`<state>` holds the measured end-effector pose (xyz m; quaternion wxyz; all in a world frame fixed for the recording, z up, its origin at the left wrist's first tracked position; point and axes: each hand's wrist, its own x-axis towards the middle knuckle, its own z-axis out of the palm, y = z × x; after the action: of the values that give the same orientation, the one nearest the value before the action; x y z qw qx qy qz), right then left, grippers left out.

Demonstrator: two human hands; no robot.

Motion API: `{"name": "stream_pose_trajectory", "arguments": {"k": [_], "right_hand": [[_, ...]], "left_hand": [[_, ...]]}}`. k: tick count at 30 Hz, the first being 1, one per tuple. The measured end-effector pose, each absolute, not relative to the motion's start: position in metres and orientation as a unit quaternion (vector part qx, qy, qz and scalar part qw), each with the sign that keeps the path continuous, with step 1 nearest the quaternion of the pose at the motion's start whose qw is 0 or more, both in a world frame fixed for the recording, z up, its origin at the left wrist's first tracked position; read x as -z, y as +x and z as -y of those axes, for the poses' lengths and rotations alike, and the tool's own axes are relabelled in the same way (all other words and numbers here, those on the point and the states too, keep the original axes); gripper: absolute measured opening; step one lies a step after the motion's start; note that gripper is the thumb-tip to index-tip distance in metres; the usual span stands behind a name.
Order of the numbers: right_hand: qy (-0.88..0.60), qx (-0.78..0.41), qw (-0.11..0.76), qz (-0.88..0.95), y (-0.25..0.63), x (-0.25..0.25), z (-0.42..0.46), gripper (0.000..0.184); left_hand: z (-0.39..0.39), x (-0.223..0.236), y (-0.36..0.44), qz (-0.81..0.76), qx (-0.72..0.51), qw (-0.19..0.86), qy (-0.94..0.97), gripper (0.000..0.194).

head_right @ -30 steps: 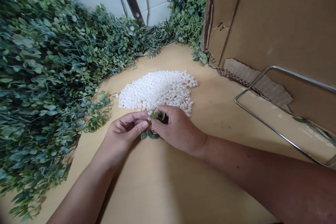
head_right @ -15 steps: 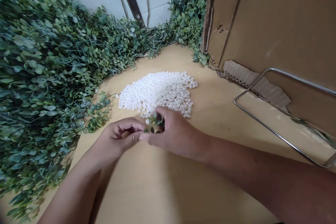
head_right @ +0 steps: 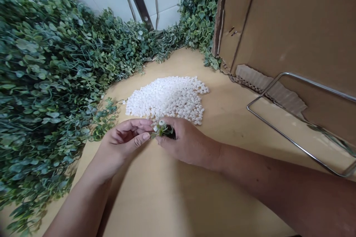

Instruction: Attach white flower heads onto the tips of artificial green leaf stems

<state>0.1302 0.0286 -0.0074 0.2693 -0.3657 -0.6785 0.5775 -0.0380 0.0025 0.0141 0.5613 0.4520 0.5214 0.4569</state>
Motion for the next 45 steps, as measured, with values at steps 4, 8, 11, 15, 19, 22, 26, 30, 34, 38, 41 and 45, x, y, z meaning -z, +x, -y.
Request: {"name": "stream_pose_trajectory", "arguments": {"k": [4, 8, 11, 15, 19, 22, 26, 30, 34, 38, 41, 45], "right_hand": [[-0.342, -0.596, 0.271, 0.674, 0.131, 0.006, -0.029, 0.021], [-0.366, -0.591, 0.277, 0.663, 0.131, 0.003, -0.027, 0.026], [-0.404, -0.591, 0.269, 0.645, 0.130, 0.000, -0.026, 0.027], [-0.426, -0.587, 0.272, 0.632, 0.130, -0.002, -0.027, 0.027], [-0.427, -0.591, 0.279, 0.625, 0.130, -0.001, -0.029, 0.026], [-0.431, -0.590, 0.272, 0.626, 0.130, -0.001, -0.030, 0.028], [-0.454, -0.605, 0.250, 0.604, 0.129, -0.003, -0.029, 0.027], [-0.458, -0.629, 0.253, 0.576, 0.129, -0.003, -0.030, 0.026], [-0.469, -0.636, 0.258, 0.555, 0.130, -0.001, -0.031, 0.025], [-0.436, -0.661, 0.276, 0.544, 0.130, -0.002, -0.030, 0.017], [-0.427, -0.661, 0.284, 0.548, 0.129, -0.004, -0.029, 0.015], [-0.431, -0.646, 0.290, 0.559, 0.128, -0.005, -0.028, 0.020]], "left_hand": [[-0.003, -0.018, -0.038, -0.534, -0.443, 0.563, 0.449, 0.017], [-0.005, -0.015, -0.041, -0.558, -0.445, 0.529, 0.459, 0.019], [-0.009, -0.006, -0.046, -0.603, -0.459, 0.441, 0.480, 0.018], [-0.015, 0.009, -0.055, -0.646, -0.426, 0.273, 0.571, 0.016], [-0.019, 0.018, -0.056, -0.637, -0.354, 0.192, 0.658, 0.017], [-0.022, 0.019, -0.053, -0.627, -0.308, 0.147, 0.700, 0.015], [-0.024, 0.015, -0.049, -0.626, -0.332, 0.176, 0.683, 0.010], [-0.018, 0.009, -0.046, -0.643, -0.445, 0.358, 0.510, 0.012], [-0.008, -0.002, -0.039, -0.595, -0.496, 0.496, 0.391, 0.025], [-0.003, -0.009, -0.032, -0.563, -0.473, 0.562, 0.380, 0.023], [-0.003, -0.009, -0.031, -0.543, -0.470, 0.585, 0.377, 0.022], [-0.004, -0.008, -0.034, -0.524, -0.466, 0.608, 0.373, 0.022]]}}
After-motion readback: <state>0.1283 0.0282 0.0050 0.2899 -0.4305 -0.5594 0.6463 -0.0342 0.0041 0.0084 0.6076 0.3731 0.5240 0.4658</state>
